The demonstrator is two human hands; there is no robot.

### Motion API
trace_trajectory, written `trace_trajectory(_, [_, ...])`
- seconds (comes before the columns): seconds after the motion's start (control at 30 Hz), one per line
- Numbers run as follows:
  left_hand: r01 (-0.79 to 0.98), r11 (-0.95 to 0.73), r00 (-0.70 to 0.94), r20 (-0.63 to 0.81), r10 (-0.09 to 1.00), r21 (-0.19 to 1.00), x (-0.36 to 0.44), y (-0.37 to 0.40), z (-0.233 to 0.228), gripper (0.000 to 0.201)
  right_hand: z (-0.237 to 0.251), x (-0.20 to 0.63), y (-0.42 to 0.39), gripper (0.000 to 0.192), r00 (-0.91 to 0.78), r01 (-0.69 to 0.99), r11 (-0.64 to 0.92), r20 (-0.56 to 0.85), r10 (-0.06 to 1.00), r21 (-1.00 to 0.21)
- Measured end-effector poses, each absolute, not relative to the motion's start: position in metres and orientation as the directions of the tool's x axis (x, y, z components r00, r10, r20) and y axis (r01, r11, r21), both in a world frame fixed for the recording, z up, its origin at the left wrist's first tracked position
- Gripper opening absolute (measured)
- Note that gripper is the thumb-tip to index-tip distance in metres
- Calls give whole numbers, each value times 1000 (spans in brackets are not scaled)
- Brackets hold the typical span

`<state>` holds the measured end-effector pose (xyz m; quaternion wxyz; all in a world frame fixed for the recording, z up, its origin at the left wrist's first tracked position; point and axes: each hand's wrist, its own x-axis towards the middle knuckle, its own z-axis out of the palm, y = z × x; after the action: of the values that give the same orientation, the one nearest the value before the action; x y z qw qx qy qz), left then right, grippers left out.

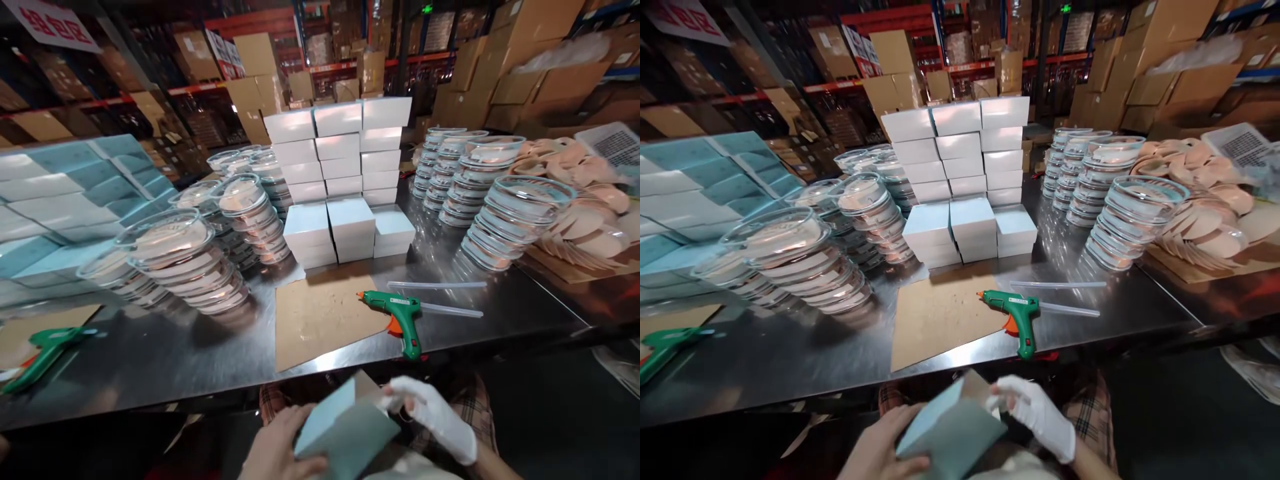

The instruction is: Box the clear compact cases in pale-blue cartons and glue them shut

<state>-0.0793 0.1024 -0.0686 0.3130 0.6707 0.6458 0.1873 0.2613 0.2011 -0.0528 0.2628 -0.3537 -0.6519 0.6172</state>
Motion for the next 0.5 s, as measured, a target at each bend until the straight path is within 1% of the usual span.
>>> trace_trajectory(0.03, [694, 23, 6, -39, 999, 720, -82, 101, -62, 67, -56, 262, 200, 79, -480, 94, 60, 8, 877, -994])
trace_trajectory(0.07, [636, 0, -88, 72, 994, 772, -80, 101, -56, 64, -59, 259, 199, 83, -377, 68, 141, 106, 920, -988])
trace_trajectory(0.1, [582, -34, -167, 160, 973, 812, -74, 103, -51, 68, -60, 252, 198, 92, -322, 58, 216, 187, 928, -975])
trace_trajectory(0.13, [531, -61, -230, 213, 950, 845, -65, 106, -49, 79, -60, 243, 197, 101, -300, 55, 266, 238, 924, -963])
trace_trajectory(0.17, [474, -68, -286, 227, 931, 878, -53, 111, -48, 95, -59, 232, 197, 107, -286, 53, 286, 260, 922, -957])
trace_trajectory(0.2, [421, -44, -305, 187, 934, 906, -40, 116, -49, 101, -58, 222, 198, 107, -258, 46, 286, 266, 929, -957])
trace_trajectory(0.27, [327, -26, -269, 119, 956, 945, -18, 125, -56, 98, -53, 206, 204, 100, -149, 20, 272, 266, 952, -962])
trace_trajectory(0.33, [266, -72, -226, 134, 965, 961, -2, 130, -66, 91, -46, 202, 211, 94, -67, 2, 291, 290, 955, -957])
trace_trajectory(0.37, [245, -114, -232, 172, 957, 963, 4, 131, -72, 90, -42, 204, 214, 91, -64, 9, 323, 321, 945, -946])
trace_trajectory(0.43, [217, -172, -307, 234, 922, 961, 15, 134, -81, 85, -34, 210, 217, 81, -115, 40, 391, 385, 916, -919])
trace_trajectory(0.5, [194, -143, -383, 209, 900, 971, 27, 135, -87, 76, -25, 212, 214, 73, -139, 58, 410, 400, 906, -910])
